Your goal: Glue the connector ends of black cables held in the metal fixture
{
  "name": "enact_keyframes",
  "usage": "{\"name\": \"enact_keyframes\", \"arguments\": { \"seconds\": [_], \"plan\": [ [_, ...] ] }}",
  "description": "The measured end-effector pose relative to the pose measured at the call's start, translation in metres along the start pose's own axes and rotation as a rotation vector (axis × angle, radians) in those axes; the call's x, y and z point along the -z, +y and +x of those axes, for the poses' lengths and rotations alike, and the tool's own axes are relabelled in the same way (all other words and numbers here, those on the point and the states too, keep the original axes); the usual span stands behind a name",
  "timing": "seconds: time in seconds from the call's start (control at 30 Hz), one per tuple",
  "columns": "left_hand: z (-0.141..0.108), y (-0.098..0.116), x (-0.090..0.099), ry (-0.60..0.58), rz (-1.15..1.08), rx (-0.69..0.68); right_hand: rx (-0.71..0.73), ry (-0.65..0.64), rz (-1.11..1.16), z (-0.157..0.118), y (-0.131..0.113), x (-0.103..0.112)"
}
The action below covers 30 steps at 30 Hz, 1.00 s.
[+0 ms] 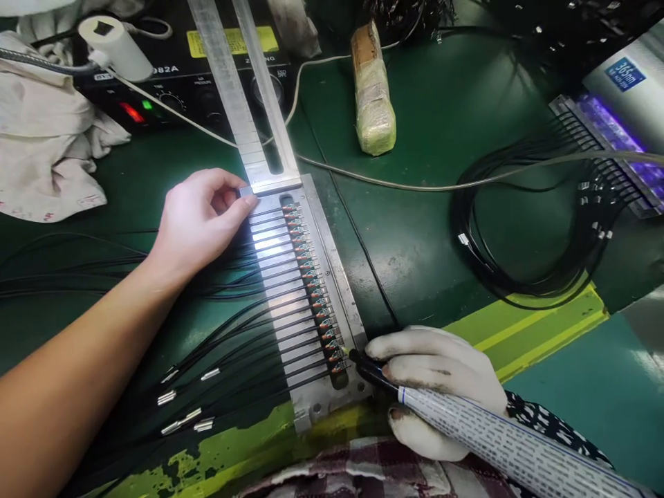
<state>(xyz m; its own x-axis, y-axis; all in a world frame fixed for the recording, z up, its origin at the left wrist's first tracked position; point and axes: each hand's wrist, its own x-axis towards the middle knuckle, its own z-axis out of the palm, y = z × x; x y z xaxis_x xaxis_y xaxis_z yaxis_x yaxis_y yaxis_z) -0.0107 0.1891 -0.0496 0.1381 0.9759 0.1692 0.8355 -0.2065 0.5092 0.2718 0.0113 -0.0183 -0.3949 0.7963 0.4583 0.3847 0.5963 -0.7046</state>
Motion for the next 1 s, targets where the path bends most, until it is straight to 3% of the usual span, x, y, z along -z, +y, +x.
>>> {"name": "enact_keyframes", "arguments": {
  "seconds": [1.0],
  "plan": [
    [-0.0005, 0.0008, -0.0009, 0.003, -0.005, -0.006, 0.003, 0.023, 0.007, 0.0039, -0.0002, -0.0015]
  ]
}}
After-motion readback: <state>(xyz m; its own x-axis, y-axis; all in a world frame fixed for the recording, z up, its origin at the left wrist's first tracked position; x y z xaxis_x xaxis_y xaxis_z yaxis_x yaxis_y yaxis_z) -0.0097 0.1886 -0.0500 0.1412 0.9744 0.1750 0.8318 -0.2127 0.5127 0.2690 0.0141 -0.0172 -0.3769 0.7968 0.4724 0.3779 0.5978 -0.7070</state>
